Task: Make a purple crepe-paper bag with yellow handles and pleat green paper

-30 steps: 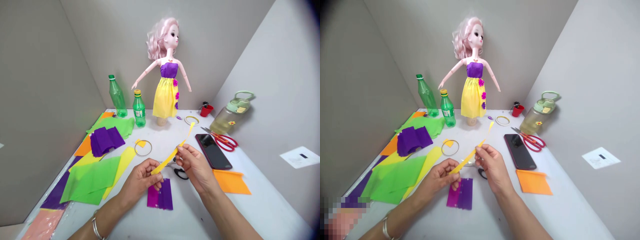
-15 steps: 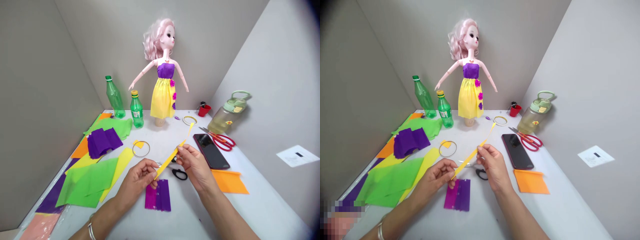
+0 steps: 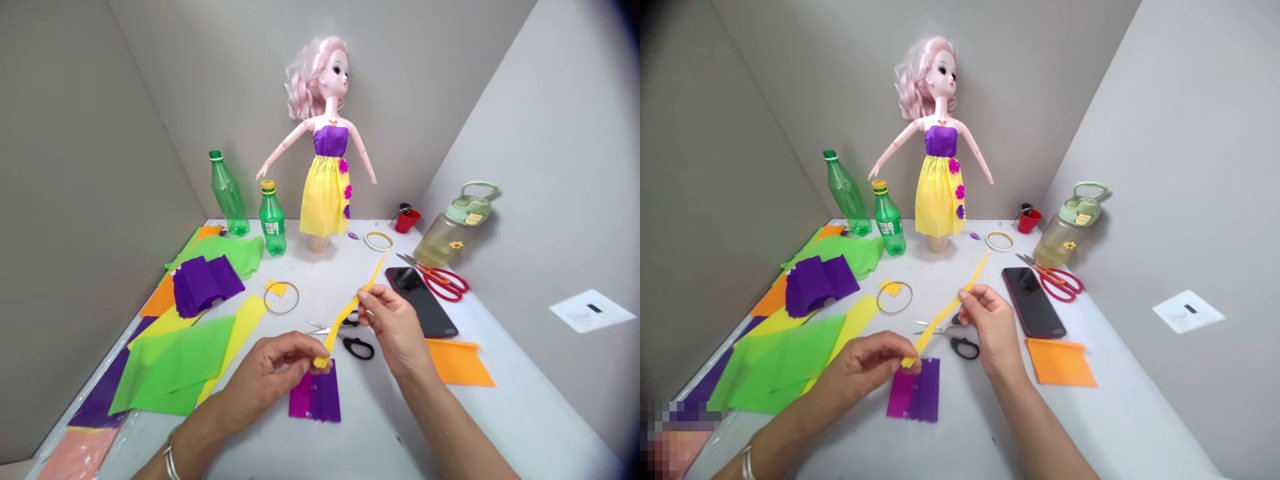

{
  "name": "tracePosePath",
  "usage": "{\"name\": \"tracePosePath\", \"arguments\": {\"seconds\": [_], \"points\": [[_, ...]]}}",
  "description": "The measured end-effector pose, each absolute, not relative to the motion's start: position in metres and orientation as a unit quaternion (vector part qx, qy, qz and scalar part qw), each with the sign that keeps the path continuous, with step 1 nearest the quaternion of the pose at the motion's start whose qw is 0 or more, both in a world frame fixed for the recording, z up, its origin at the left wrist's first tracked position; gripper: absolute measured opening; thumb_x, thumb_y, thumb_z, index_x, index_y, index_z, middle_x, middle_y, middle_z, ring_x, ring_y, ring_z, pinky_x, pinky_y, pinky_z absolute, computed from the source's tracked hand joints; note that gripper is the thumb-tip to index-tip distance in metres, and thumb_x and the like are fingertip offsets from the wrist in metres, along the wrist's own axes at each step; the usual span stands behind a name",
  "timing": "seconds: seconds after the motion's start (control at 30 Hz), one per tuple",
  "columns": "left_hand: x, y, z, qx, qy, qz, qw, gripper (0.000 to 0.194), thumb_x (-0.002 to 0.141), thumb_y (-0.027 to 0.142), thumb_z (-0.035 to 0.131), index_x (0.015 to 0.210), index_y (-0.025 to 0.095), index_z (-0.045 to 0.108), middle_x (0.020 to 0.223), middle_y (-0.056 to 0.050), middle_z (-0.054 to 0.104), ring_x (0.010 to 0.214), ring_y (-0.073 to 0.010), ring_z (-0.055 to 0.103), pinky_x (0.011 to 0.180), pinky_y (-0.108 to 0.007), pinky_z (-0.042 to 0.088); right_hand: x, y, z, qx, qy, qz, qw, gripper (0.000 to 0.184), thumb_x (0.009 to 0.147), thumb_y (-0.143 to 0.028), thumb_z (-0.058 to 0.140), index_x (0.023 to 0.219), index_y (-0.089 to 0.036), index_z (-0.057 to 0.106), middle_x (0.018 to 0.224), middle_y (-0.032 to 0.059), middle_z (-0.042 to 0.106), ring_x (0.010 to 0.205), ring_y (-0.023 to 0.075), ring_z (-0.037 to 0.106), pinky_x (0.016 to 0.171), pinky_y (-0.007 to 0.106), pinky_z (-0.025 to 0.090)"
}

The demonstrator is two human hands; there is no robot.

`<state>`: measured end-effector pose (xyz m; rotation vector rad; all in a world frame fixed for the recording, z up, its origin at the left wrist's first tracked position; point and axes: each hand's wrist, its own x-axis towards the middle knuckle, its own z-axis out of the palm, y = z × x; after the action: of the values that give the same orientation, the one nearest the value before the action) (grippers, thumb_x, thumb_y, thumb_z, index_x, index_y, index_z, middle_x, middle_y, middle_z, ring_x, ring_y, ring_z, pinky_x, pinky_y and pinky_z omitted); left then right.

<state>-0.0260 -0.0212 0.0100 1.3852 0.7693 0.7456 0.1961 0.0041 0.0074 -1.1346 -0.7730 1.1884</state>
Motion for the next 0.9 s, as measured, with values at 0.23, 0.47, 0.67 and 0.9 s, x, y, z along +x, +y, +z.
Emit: {"name": "tracePosePath", "arguments": {"seconds": [0.23,0.47,0.67,0.9], "points": [[-0.031,-0.018,0.013,0.568,0.376,0.383,0.624,0.008,0.081,0.027,0.074,0.087,0.023,0.075,0.084,-0.002,0.074,0.081,-0.0167,0.068,0.077,-0.027,0.052,0.183,-0.002,0.01,-0.539,-0.449,0.486,0.522,0.021,0.076,-0.037,0.073,0.078,-0.018,0.067,0.057,-0.0047,0.052,0.051,0.0102,0.043,0.05,0.024,0.032],[-0.038,-0.014,0.014,0.633,0.317,0.462,0.535,0.004,0.081,0.027,0.075,0.083,0.026,0.077,0.08,-0.001,0.062,0.082,-0.0145,0.056,0.079,-0.026,0.044,0.17,-0.01,-0.001,-0.563,-0.578,0.427,0.409,0.023,0.083,-0.036,0.063,0.069,-0.018,0.061,0.064,-0.0022,0.052,0.06,0.0128,0.044,0.057,0.027,0.034],[-0.04,-0.012,0.014,0.608,0.344,0.472,0.538,0.003,0.081,0.028,0.073,0.083,0.03,0.076,0.098,-0.001,0.063,0.1,-0.0169,0.056,0.094,-0.03,0.041,0.163,-0.017,-0.003,-0.551,-0.694,0.347,0.306,0.021,0.086,-0.024,0.059,0.066,-0.02,0.054,0.069,-0.0023,0.054,0.062,0.0127,0.048,0.06,0.026,0.035],[-0.036,-0.006,0.011,0.567,0.41,0.459,0.548,0.002,0.079,0.028,0.074,0.079,0.027,0.076,0.125,-0.003,0.065,0.125,-0.0227,0.052,0.109,-0.039,0.032,0.158,-0.023,-0.001,-0.526,-0.744,0.323,0.255,0.019,0.087,-0.019,0.058,0.068,-0.02,0.053,0.07,-0.0025,0.056,0.061,0.0119,0.048,0.059,0.025,0.033]]}}
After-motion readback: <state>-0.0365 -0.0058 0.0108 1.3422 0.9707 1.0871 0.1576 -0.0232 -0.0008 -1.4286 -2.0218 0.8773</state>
